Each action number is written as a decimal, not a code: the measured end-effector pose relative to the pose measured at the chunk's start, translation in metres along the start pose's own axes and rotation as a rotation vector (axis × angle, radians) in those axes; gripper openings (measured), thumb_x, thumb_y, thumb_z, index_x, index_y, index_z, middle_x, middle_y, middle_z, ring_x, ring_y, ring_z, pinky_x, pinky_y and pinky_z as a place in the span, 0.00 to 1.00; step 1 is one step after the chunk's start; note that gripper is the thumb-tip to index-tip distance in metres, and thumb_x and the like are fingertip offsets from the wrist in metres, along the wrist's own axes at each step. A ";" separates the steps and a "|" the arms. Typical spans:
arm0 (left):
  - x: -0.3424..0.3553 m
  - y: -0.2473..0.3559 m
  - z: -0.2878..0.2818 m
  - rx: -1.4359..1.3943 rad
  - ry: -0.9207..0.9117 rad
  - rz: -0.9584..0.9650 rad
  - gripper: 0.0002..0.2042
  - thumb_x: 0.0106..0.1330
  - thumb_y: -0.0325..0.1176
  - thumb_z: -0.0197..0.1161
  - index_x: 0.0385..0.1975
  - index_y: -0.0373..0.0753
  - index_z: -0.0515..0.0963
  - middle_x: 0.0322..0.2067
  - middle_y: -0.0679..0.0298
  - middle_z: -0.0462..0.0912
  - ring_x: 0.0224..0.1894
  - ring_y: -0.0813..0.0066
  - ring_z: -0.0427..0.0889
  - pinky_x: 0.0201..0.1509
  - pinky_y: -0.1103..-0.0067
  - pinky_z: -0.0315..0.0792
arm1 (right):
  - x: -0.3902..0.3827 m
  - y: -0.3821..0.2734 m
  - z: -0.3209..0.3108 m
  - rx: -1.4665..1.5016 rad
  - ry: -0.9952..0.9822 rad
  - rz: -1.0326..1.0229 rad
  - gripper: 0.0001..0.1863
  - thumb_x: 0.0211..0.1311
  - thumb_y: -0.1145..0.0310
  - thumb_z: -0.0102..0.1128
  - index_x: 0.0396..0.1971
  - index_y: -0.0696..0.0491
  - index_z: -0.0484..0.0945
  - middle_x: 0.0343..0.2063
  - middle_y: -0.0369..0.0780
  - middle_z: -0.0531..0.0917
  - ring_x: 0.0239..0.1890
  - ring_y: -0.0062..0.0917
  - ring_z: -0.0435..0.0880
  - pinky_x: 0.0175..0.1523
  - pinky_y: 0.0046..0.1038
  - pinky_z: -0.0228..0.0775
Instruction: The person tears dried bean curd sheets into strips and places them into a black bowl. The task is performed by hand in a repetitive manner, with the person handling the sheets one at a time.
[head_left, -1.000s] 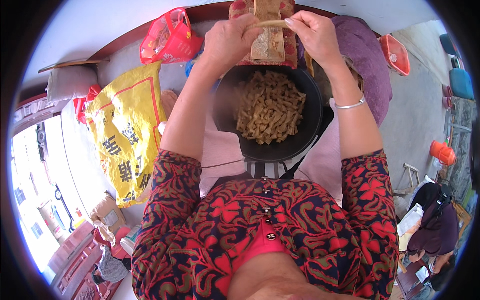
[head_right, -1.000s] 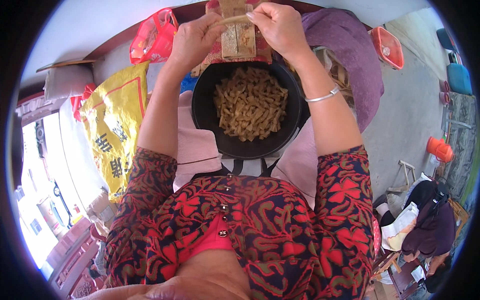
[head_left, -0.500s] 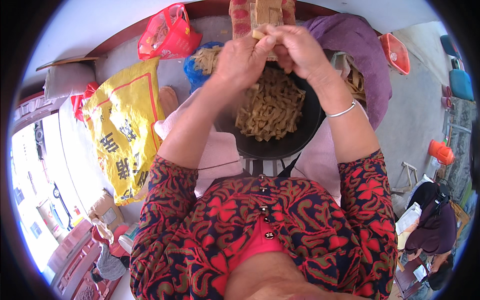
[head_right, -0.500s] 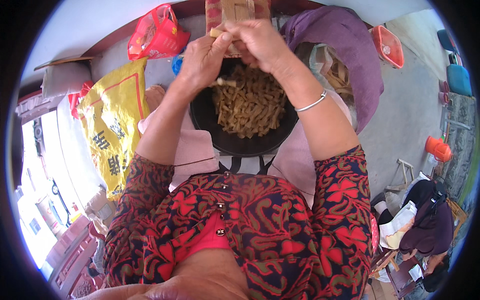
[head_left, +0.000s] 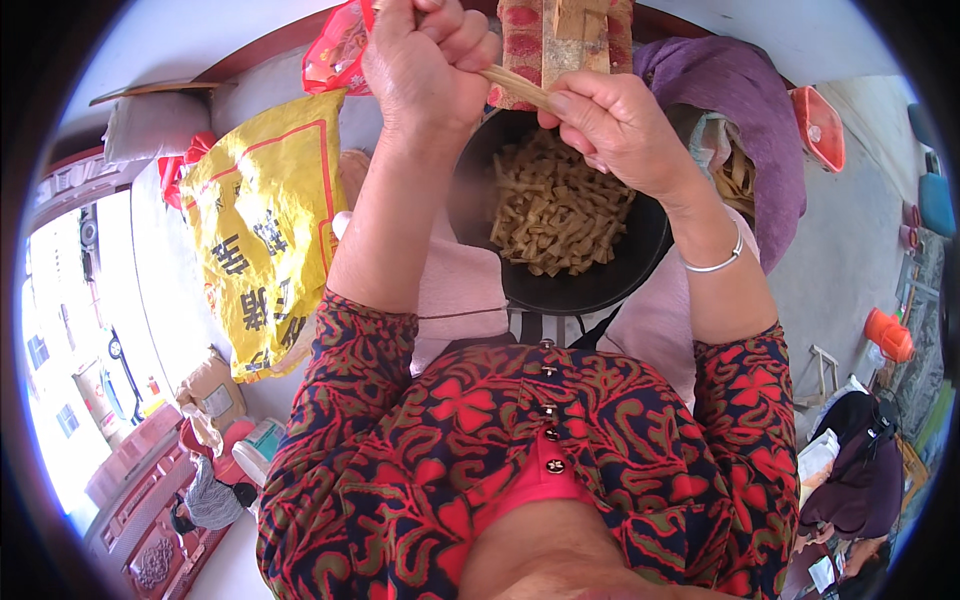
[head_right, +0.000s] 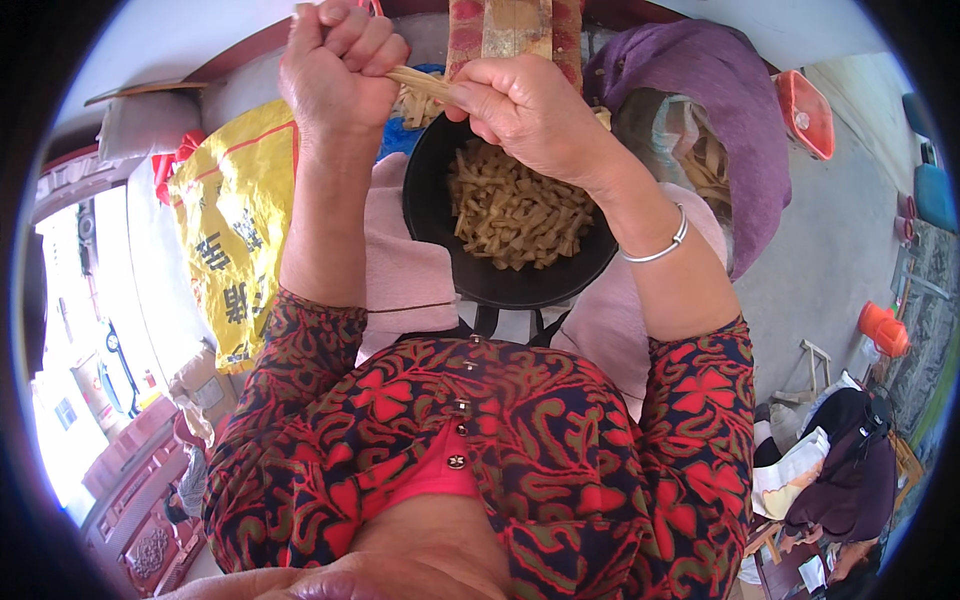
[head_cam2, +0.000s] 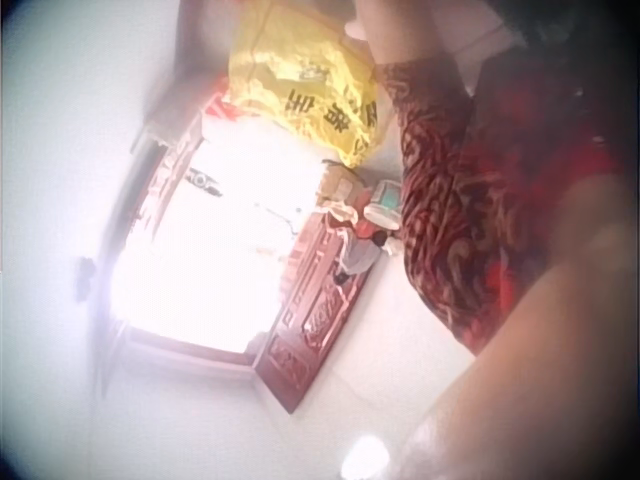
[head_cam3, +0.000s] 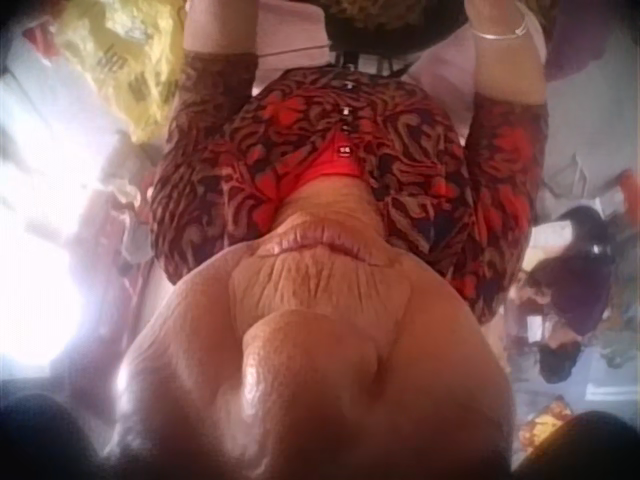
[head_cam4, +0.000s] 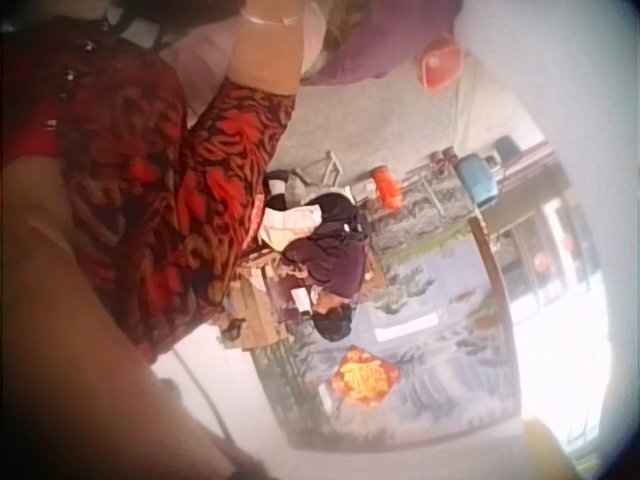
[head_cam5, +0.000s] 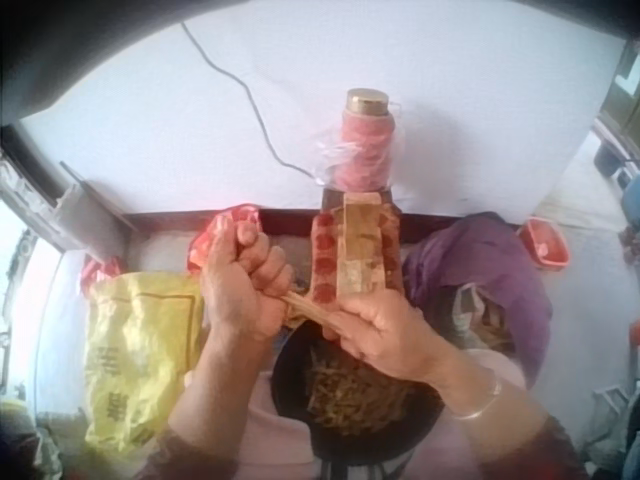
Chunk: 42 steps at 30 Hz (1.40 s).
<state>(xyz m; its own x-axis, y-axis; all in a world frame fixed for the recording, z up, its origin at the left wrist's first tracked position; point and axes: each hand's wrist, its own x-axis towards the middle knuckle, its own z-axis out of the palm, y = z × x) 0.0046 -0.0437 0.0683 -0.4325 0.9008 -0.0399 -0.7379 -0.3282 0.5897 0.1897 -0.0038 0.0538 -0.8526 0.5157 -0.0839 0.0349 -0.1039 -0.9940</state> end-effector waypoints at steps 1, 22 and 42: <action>-0.001 0.001 0.002 0.098 0.034 0.126 0.18 0.76 0.46 0.43 0.24 0.45 0.65 0.14 0.74 0.55 0.14 0.82 0.51 0.17 0.82 0.49 | -0.003 -0.004 -0.001 0.083 -0.017 0.042 0.13 0.72 0.65 0.51 0.36 0.60 0.78 0.15 0.29 0.68 0.14 0.07 0.61 0.17 0.14 0.53; -0.024 -0.053 -0.009 1.388 -0.386 0.626 0.06 0.49 0.20 0.57 0.27 0.32 0.77 0.46 0.56 0.79 0.41 0.73 0.80 0.45 0.78 0.74 | -0.011 0.011 -0.001 0.509 0.390 0.215 0.15 0.63 0.60 0.54 0.21 0.54 0.75 0.10 0.29 0.64 0.12 0.14 0.59 0.18 0.19 0.50; -0.024 -0.039 0.000 1.438 -0.266 0.153 0.14 0.68 0.39 0.49 0.23 0.39 0.71 0.16 0.69 0.65 0.17 0.82 0.62 0.22 0.81 0.60 | -0.010 0.030 -0.039 0.680 -0.140 0.037 0.11 0.62 0.67 0.60 0.40 0.56 0.77 0.17 0.25 0.68 0.13 0.04 0.57 0.18 0.10 0.50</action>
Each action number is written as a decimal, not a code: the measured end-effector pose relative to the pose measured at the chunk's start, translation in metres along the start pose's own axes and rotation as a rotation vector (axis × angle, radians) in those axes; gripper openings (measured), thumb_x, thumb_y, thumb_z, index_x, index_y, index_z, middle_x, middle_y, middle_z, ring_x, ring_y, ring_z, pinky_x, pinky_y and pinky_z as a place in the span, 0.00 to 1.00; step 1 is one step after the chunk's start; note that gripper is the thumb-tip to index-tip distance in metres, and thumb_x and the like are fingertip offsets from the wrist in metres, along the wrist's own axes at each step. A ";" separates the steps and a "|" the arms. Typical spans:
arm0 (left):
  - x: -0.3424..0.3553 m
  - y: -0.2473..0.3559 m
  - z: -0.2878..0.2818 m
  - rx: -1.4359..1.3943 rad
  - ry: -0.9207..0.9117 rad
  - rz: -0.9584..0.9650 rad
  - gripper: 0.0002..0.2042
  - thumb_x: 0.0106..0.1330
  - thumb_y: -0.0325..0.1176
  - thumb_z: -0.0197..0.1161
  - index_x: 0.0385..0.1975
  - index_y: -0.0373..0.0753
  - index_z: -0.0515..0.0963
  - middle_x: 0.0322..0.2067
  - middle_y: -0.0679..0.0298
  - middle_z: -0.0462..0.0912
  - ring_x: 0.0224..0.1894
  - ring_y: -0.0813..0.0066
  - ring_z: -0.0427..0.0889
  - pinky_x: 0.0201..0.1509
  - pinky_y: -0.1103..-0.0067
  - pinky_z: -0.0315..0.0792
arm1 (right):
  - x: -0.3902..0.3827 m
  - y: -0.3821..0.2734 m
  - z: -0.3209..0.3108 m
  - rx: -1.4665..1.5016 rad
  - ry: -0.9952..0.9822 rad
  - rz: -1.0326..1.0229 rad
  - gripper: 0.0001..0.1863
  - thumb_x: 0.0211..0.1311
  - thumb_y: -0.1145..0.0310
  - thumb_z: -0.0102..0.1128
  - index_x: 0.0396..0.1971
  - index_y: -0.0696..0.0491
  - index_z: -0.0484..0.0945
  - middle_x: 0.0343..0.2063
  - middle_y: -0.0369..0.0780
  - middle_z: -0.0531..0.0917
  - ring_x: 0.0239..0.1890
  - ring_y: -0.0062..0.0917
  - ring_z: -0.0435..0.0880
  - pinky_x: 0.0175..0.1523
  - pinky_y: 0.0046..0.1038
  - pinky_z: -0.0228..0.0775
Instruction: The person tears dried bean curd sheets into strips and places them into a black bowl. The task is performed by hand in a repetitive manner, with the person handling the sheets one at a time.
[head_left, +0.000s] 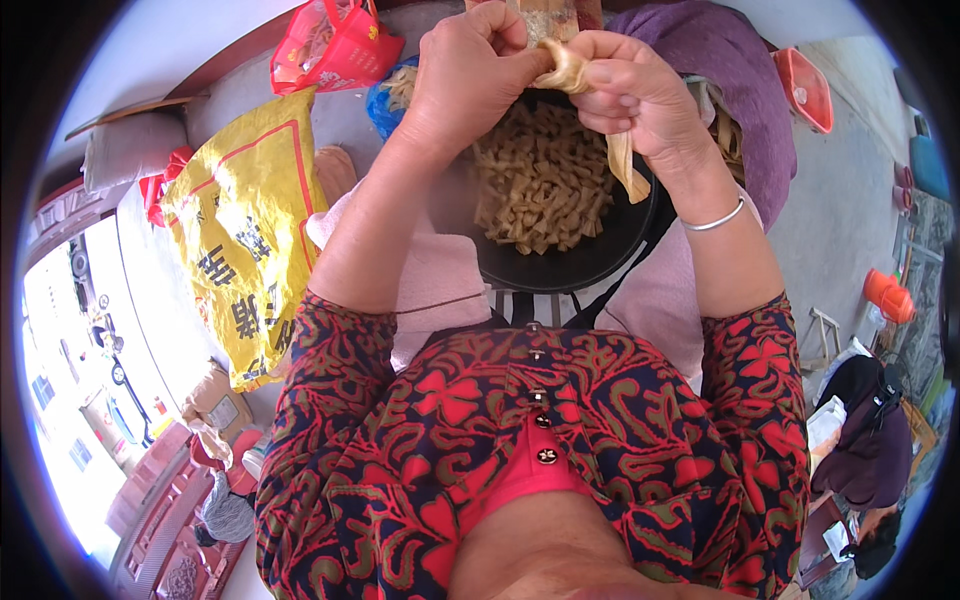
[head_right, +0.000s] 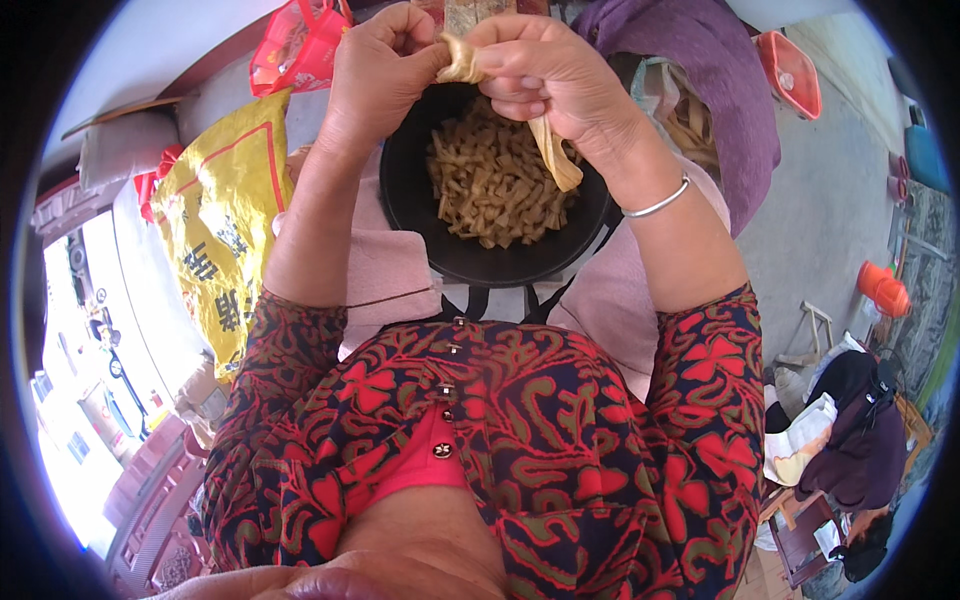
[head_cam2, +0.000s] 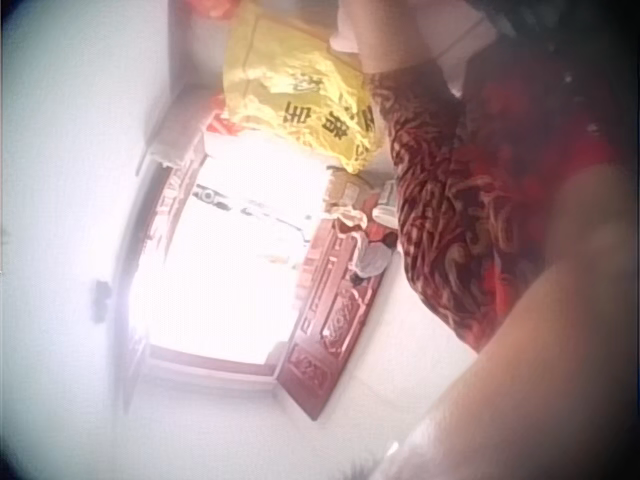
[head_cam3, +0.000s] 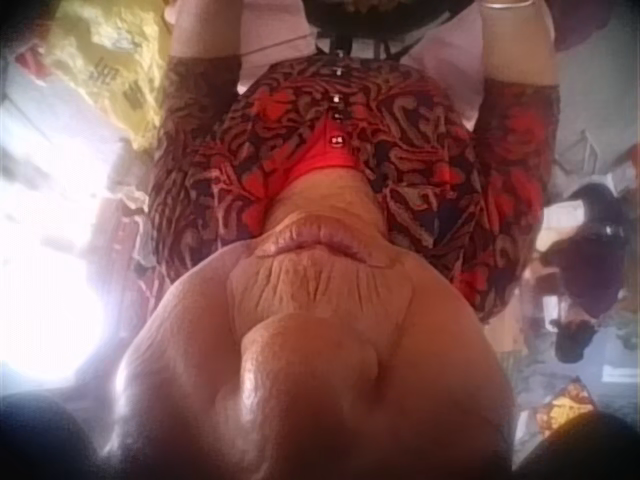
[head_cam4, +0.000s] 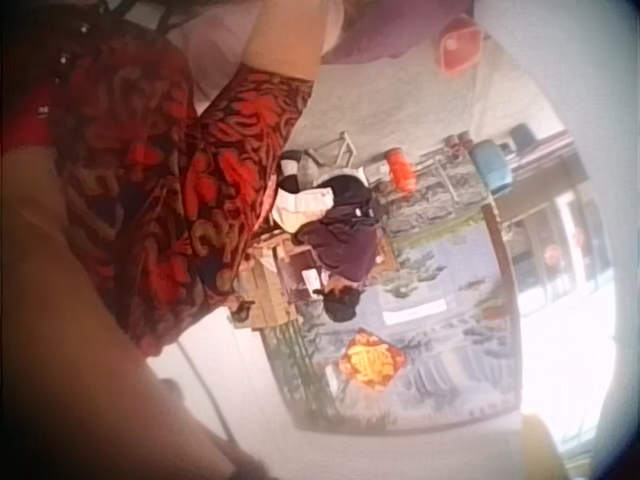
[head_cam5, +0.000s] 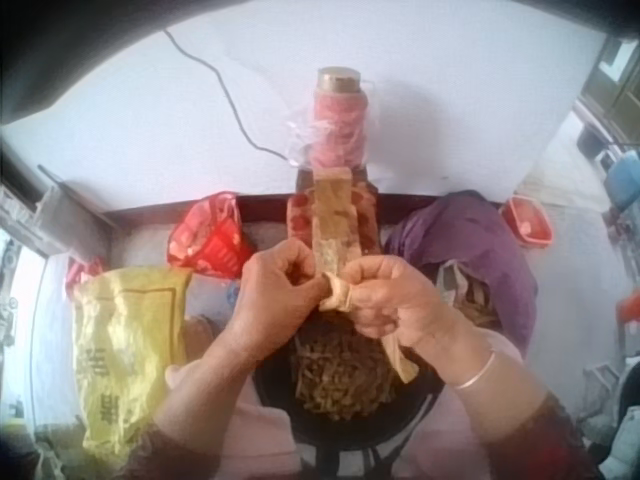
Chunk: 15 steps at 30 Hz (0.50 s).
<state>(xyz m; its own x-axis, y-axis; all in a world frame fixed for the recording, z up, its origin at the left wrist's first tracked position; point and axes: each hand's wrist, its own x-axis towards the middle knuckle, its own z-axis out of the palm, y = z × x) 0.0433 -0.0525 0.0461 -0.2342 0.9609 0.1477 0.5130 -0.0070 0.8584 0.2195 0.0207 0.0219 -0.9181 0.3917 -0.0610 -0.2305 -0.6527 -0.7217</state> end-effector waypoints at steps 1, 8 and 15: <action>0.000 0.000 0.001 0.011 0.016 0.022 0.14 0.68 0.39 0.50 0.23 0.39 0.71 0.16 0.69 0.66 0.17 0.82 0.62 0.22 0.81 0.60 | 0.000 0.001 -0.003 0.056 -0.024 -0.040 0.10 0.62 0.68 0.60 0.40 0.56 0.77 0.16 0.25 0.67 0.13 0.05 0.57 0.18 0.10 0.50; -0.007 -0.010 -0.013 -0.116 -0.298 0.191 0.06 0.62 0.29 0.64 0.33 0.31 0.79 0.21 0.72 0.74 0.26 0.91 0.69 0.28 0.88 0.66 | 0.004 0.007 -0.006 -0.239 0.252 -0.131 0.08 0.66 0.68 0.57 0.41 0.56 0.77 0.16 0.23 0.66 0.15 0.04 0.57 0.19 0.10 0.51; 0.003 -0.006 -0.033 -0.758 -0.598 -0.150 0.14 0.66 0.35 0.61 0.20 0.36 0.74 0.12 0.71 0.68 0.13 0.84 0.64 0.17 0.85 0.58 | -0.007 -0.007 -0.001 -0.278 0.209 -0.150 0.10 0.67 0.70 0.55 0.42 0.59 0.78 0.17 0.26 0.69 0.16 0.06 0.59 0.21 0.12 0.51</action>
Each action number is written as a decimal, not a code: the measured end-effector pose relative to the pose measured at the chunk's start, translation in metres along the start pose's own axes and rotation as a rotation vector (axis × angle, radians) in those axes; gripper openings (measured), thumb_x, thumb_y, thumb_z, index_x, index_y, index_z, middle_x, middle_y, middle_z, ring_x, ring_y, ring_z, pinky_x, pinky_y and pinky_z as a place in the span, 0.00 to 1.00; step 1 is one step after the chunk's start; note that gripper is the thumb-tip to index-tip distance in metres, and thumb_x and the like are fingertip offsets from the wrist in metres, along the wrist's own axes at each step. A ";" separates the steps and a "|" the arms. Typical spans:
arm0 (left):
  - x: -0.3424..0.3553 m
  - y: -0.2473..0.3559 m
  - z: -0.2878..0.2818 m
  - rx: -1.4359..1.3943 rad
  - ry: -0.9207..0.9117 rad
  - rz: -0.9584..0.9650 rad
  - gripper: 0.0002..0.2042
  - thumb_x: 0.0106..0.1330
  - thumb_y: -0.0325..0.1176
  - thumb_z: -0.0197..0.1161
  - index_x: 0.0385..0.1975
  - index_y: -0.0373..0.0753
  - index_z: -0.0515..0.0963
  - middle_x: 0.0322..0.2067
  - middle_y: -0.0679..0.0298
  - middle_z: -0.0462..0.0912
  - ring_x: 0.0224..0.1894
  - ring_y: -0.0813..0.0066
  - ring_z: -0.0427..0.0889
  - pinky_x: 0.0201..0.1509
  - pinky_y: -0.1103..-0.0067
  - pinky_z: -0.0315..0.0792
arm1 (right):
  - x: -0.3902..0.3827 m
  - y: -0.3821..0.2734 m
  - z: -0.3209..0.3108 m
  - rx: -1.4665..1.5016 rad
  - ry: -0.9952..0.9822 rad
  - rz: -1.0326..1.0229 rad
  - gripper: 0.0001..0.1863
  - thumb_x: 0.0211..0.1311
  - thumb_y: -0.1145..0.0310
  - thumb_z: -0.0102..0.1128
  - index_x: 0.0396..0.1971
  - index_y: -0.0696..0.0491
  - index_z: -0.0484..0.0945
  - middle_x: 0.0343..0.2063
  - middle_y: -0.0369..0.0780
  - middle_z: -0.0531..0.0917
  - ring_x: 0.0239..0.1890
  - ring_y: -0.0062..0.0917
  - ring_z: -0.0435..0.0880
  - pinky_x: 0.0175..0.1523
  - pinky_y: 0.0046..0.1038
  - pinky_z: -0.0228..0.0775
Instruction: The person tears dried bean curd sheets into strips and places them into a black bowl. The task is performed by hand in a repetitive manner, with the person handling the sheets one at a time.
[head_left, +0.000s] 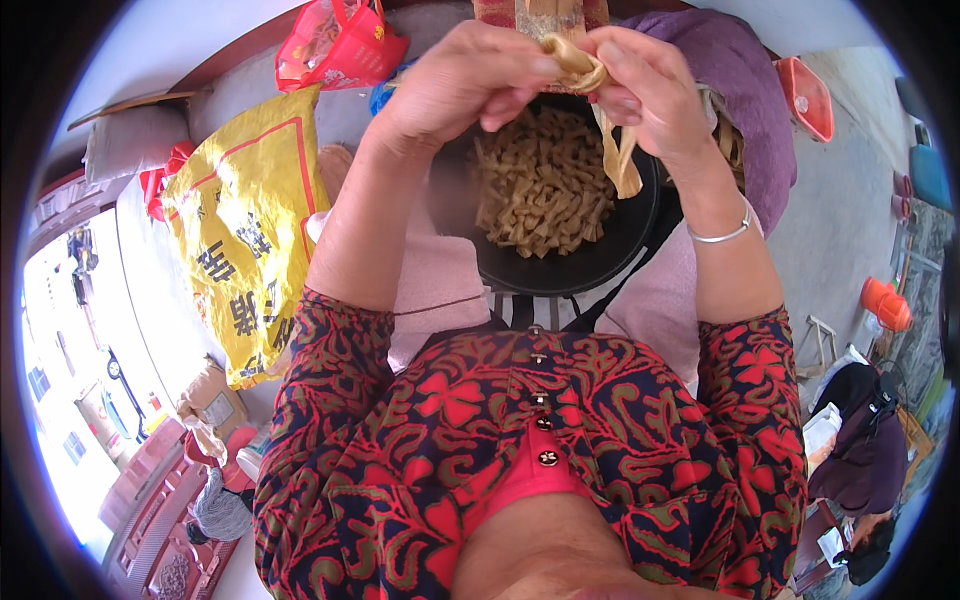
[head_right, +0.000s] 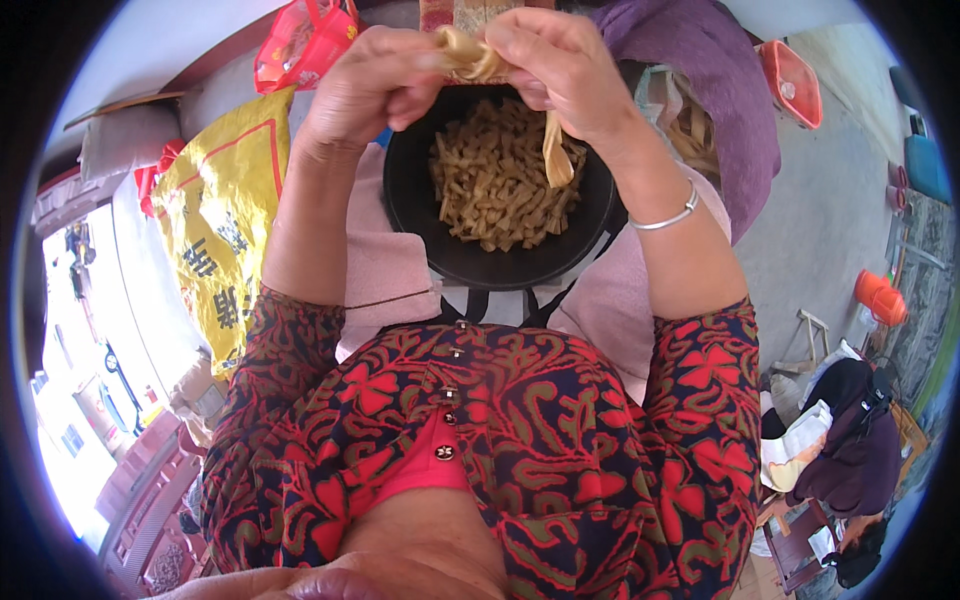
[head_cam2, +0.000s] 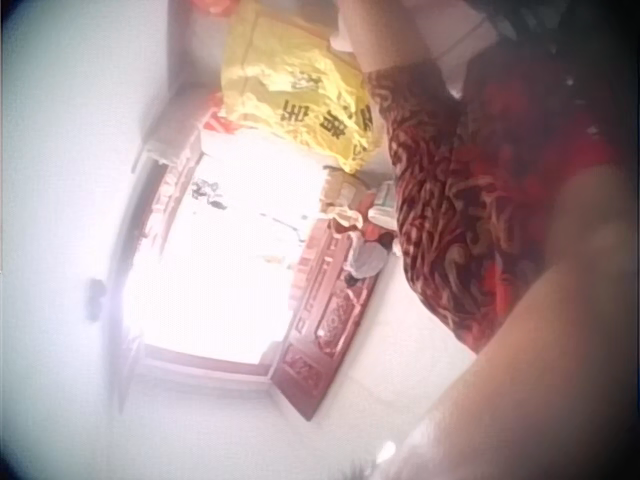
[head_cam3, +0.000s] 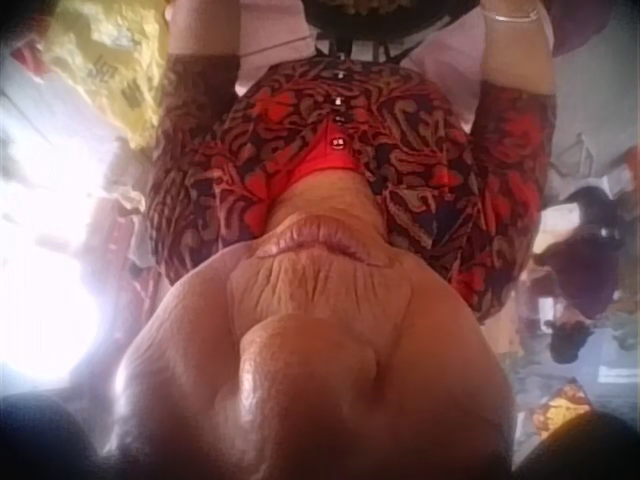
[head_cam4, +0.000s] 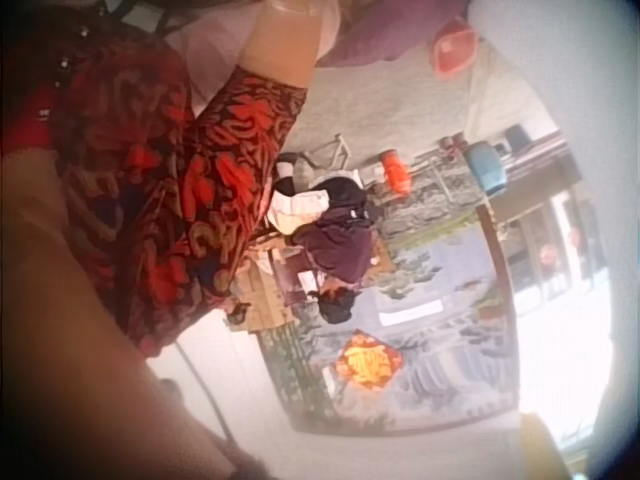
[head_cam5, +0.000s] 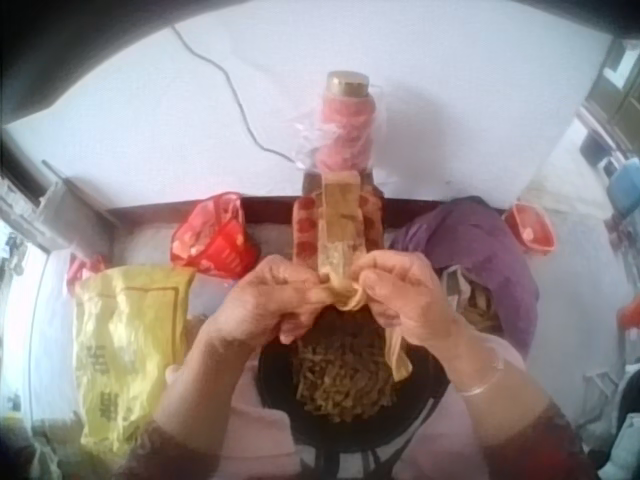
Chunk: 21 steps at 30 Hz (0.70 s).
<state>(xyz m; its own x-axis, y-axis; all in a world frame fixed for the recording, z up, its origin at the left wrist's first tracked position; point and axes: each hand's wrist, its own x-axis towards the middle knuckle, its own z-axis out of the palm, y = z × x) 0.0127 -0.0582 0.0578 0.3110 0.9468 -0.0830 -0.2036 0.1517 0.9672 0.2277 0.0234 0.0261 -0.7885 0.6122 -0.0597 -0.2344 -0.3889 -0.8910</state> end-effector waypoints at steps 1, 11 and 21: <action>-0.004 0.000 -0.011 -0.213 -0.061 0.048 0.14 0.66 0.34 0.60 0.18 0.36 0.72 0.12 0.70 0.67 0.13 0.84 0.63 0.16 0.85 0.56 | -0.005 -0.004 -0.011 -0.103 0.002 -0.045 0.10 0.67 0.70 0.55 0.42 0.59 0.78 0.17 0.26 0.69 0.16 0.06 0.60 0.21 0.13 0.51; -0.014 0.000 -0.032 0.576 0.106 -0.089 0.22 0.65 0.51 0.62 0.39 0.33 0.80 0.30 0.64 0.80 0.36 0.79 0.79 0.40 0.81 0.73 | -0.010 -0.005 -0.018 -0.340 0.014 -0.107 0.07 0.65 0.70 0.60 0.30 0.57 0.82 0.17 0.26 0.74 0.18 0.06 0.62 0.21 0.12 0.50; -0.001 -0.019 0.016 1.094 0.114 0.236 0.13 0.66 0.40 0.62 0.41 0.37 0.77 0.31 0.49 0.78 0.35 0.48 0.78 0.38 0.68 0.73 | -0.006 0.007 -0.005 -0.608 0.073 -0.173 0.07 0.63 0.71 0.61 0.28 0.58 0.82 0.18 0.26 0.74 0.21 0.06 0.67 0.25 0.14 0.58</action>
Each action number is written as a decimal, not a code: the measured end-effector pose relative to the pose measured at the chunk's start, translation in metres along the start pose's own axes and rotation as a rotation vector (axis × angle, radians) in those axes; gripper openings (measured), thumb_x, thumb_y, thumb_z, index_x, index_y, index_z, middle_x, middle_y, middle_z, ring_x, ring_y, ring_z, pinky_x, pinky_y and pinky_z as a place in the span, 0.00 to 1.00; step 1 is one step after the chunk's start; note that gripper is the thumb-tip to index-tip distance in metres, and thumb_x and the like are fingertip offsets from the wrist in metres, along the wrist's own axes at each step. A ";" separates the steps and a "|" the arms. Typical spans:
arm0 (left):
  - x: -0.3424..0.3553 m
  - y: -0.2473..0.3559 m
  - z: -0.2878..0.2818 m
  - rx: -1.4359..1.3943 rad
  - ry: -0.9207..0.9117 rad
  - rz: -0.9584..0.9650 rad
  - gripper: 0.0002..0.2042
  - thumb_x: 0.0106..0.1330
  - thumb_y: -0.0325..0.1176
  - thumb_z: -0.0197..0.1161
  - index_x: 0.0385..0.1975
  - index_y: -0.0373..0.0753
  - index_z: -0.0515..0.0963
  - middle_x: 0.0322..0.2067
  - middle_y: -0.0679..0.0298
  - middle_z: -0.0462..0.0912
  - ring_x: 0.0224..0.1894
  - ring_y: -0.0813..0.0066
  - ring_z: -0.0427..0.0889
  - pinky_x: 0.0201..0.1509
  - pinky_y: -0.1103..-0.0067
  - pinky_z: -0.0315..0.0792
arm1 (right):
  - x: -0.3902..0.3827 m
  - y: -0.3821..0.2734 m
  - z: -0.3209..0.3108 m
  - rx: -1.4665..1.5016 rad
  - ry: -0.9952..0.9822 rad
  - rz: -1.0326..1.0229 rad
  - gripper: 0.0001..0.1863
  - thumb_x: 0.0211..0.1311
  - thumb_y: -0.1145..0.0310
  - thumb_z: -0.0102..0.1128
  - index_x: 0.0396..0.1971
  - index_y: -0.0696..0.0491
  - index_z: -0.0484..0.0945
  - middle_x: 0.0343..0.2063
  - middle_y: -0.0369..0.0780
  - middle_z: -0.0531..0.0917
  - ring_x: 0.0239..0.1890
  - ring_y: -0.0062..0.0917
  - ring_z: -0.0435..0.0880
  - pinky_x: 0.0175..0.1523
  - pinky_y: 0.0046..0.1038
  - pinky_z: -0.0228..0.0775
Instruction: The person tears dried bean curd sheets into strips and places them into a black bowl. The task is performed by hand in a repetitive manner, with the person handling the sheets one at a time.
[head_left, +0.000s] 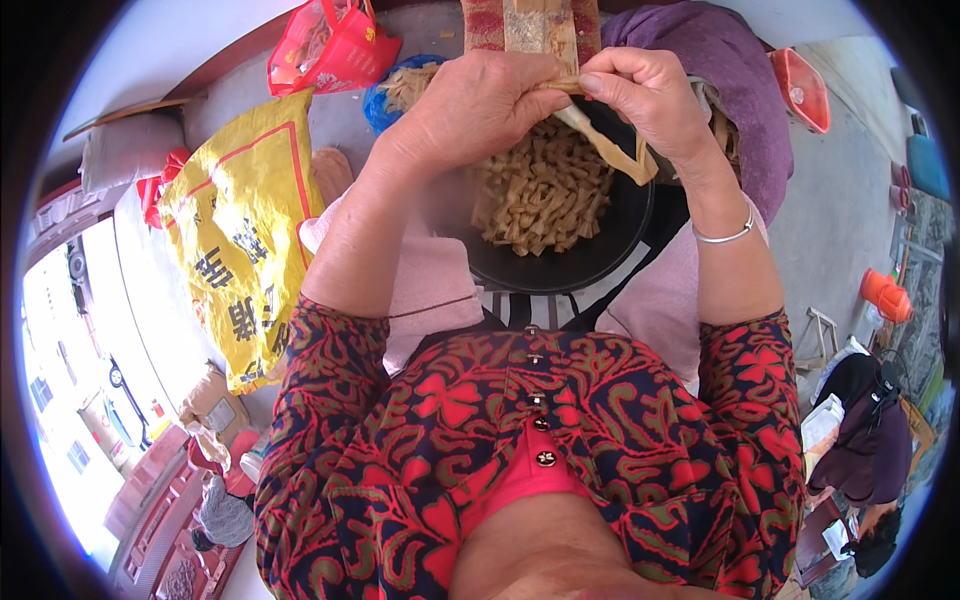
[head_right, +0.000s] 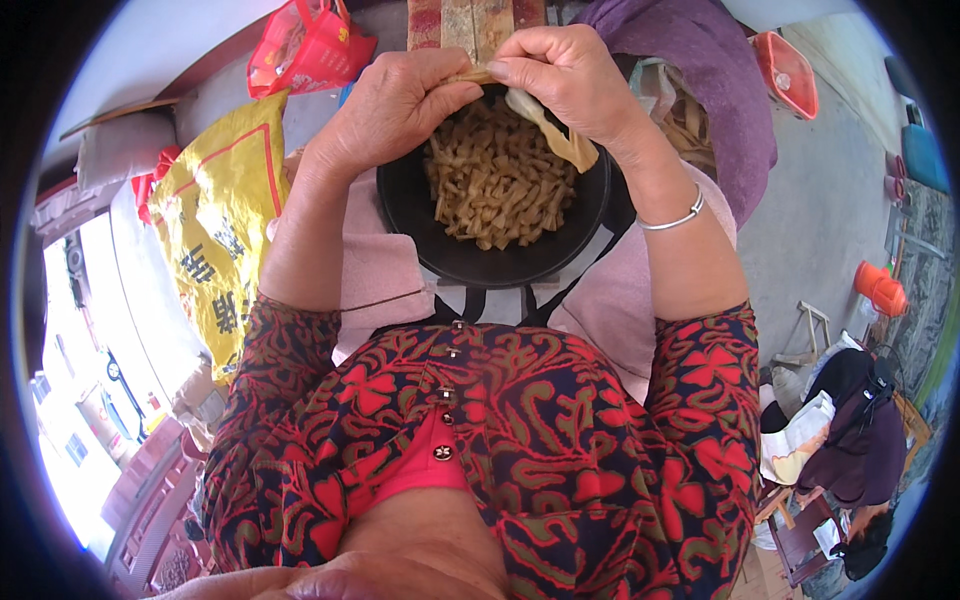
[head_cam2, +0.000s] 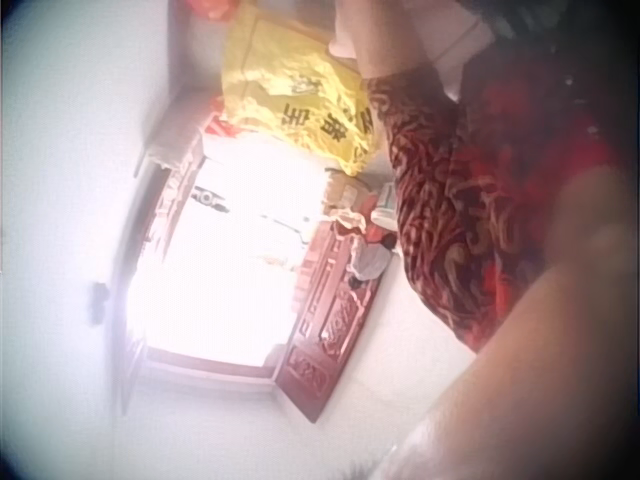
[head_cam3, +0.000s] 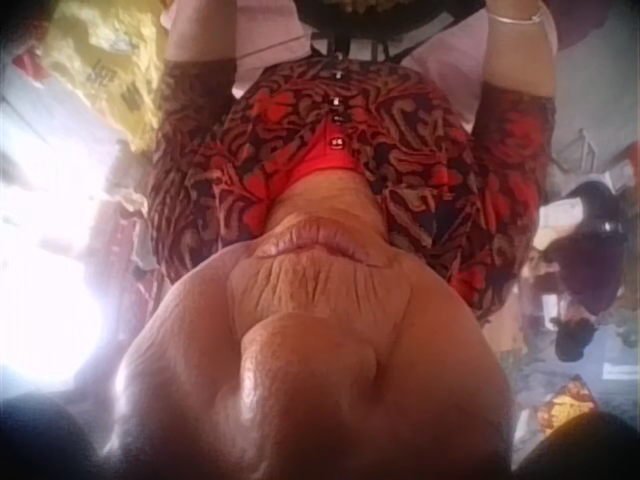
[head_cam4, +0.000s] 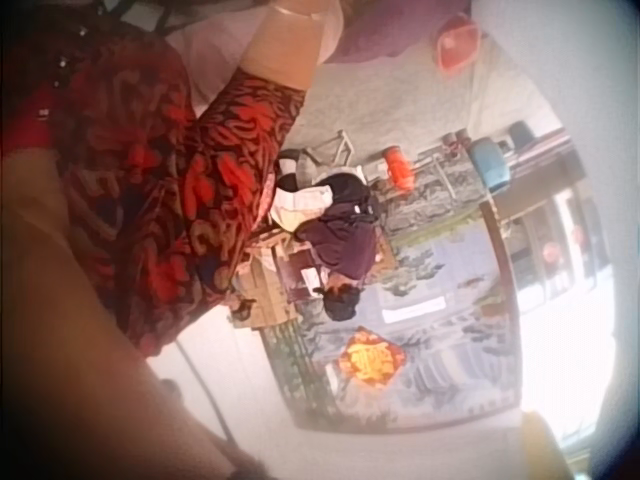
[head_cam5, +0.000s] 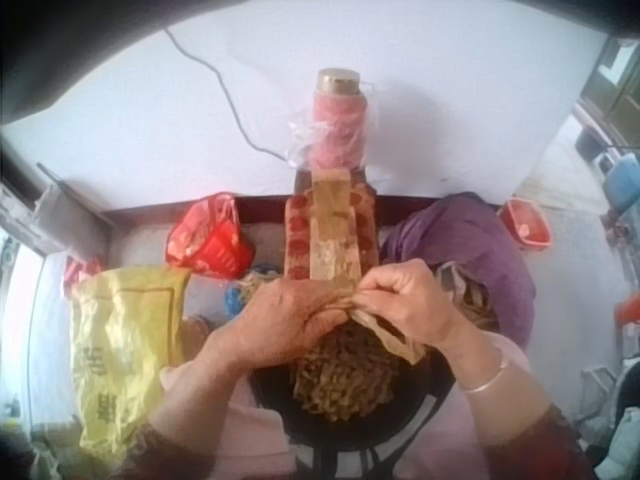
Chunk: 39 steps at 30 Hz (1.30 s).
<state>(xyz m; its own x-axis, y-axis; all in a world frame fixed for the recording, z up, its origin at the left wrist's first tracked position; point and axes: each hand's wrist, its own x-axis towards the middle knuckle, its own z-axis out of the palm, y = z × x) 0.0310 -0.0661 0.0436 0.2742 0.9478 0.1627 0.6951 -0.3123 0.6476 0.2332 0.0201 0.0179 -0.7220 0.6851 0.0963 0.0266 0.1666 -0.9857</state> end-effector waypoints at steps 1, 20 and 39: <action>0.000 0.001 -0.003 0.022 -0.038 -0.042 0.13 0.66 0.41 0.61 0.39 0.37 0.76 0.30 0.48 0.78 0.35 0.46 0.77 0.37 0.67 0.72 | 0.001 -0.002 -0.001 -0.049 0.007 -0.036 0.08 0.63 0.71 0.61 0.28 0.59 0.82 0.18 0.26 0.74 0.22 0.07 0.67 0.25 0.15 0.58; 0.033 -0.056 -0.003 0.351 0.030 -0.334 0.17 0.64 0.51 0.58 0.42 0.47 0.81 0.32 0.53 0.83 0.38 0.49 0.82 0.41 0.61 0.75 | 0.064 0.078 -0.030 -1.041 0.227 0.051 0.15 0.65 0.64 0.58 0.22 0.60 0.77 0.15 0.27 0.69 0.19 0.12 0.64 0.26 0.20 0.57; 0.023 -0.015 -0.017 -1.514 0.931 -0.188 0.22 0.76 0.47 0.42 0.23 0.40 0.71 0.14 0.72 0.59 0.15 0.84 0.57 0.18 0.83 0.54 | 0.014 -0.014 0.044 0.547 -0.249 0.354 0.15 0.73 0.62 0.49 0.39 0.58 0.78 0.19 0.27 0.69 0.16 0.07 0.61 0.19 0.12 0.53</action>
<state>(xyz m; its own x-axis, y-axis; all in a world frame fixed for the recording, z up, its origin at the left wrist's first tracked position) 0.0162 -0.0385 0.0504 -0.5304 0.8477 -0.0088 -0.6330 -0.3891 0.6693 0.1924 -0.0038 0.0274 -0.8728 0.4386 -0.2141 -0.0152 -0.4629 -0.8863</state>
